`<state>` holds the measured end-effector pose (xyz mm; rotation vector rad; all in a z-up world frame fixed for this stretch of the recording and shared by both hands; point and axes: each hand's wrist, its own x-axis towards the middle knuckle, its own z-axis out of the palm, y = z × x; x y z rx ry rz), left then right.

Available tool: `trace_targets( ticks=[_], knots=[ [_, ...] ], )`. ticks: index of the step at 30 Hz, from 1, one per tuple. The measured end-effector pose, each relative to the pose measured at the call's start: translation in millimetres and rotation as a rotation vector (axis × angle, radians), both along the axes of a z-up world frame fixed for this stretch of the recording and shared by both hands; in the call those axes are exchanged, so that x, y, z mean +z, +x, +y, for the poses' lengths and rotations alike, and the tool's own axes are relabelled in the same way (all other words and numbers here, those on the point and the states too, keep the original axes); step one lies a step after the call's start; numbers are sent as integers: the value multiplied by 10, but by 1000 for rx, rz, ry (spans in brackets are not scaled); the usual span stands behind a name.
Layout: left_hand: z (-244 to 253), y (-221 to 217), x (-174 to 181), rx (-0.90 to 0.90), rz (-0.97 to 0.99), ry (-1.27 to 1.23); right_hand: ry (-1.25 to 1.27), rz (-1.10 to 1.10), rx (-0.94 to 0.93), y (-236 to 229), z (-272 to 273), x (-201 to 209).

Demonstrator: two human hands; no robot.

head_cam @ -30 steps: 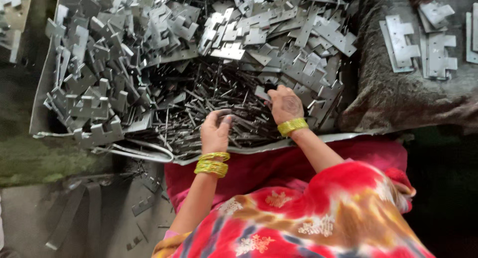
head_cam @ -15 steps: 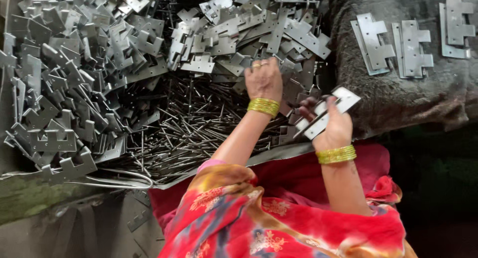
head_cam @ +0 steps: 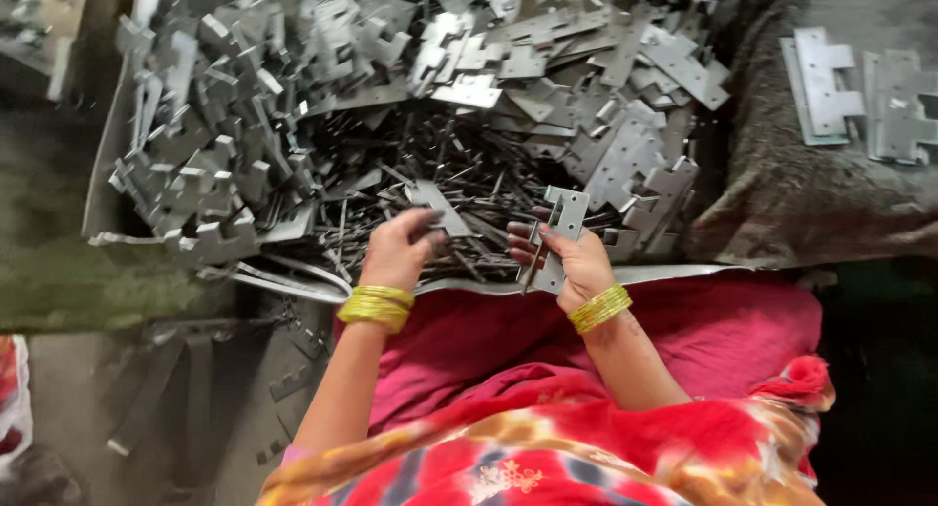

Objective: The person sits on the floor and assembles metal brackets by inserting nails into pre-drilled holes. They pick up brackets and nails from a large pile, align the components, and place the assembled units onto a nearby surface.

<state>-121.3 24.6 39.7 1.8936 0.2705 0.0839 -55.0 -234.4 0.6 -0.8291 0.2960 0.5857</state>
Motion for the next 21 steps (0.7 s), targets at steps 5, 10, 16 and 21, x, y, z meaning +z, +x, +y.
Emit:
trace_targets(
  ticks=[5,10,16,21],
  knots=[
    [81,282,85,26,-318,950,11,-33,-10,0,79,-147],
    [195,623,120,58,-295,860,-25,-45,-54,77,-109,-125],
    [249,427,-36,-216,-250,993,14,-27,-4,204,-300,-64],
    [130,444,242,-89,-502,936,-52,-60,59,249,48,-49]
  ],
)
